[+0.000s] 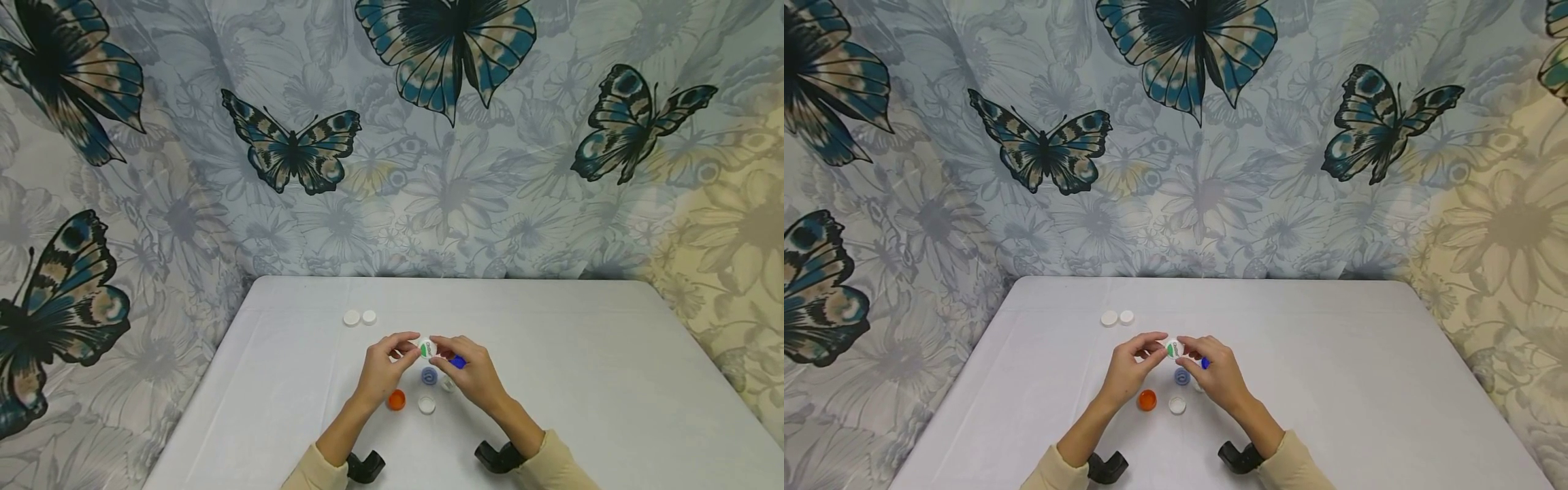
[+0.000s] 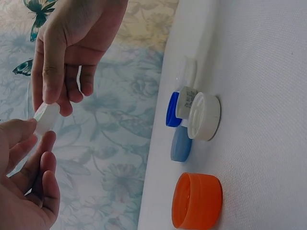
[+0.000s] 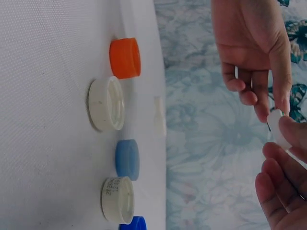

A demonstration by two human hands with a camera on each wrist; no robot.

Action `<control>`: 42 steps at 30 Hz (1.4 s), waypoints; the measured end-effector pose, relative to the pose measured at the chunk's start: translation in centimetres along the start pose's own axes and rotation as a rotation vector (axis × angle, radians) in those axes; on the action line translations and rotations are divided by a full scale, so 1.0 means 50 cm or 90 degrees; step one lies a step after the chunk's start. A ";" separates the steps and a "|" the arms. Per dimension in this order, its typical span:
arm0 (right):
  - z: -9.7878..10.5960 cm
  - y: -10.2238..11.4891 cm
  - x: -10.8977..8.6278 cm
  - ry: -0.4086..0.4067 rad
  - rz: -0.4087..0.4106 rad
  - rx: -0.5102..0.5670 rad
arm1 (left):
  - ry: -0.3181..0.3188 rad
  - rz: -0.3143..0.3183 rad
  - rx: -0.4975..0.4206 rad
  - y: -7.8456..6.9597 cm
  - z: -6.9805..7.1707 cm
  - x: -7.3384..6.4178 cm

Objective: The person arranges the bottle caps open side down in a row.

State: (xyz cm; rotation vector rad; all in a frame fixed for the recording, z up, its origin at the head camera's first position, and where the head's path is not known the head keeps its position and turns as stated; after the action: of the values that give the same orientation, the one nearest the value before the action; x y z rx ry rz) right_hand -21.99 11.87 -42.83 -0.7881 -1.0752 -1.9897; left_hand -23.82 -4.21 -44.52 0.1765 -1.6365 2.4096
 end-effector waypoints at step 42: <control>-0.063 -0.069 0.042 0.144 -0.157 0.002 | 0.056 -0.019 0.163 0.042 0.015 0.065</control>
State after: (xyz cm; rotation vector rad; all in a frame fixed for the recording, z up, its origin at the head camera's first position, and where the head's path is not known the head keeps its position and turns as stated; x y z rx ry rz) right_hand -26.49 9.81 -44.11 -0.4302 -1.0804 -2.2200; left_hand -27.50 -5.24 -45.42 0.1338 -1.2772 2.5570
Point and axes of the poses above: each hand's wrist, its own x-axis towards the middle knuckle, its own z-axis out of the back of the hand, y = z × x, the point moved 7 cm from there along x, towards the middle knuckle, and after that the axes turned 9 degrees about z, right-handed, at the moved point
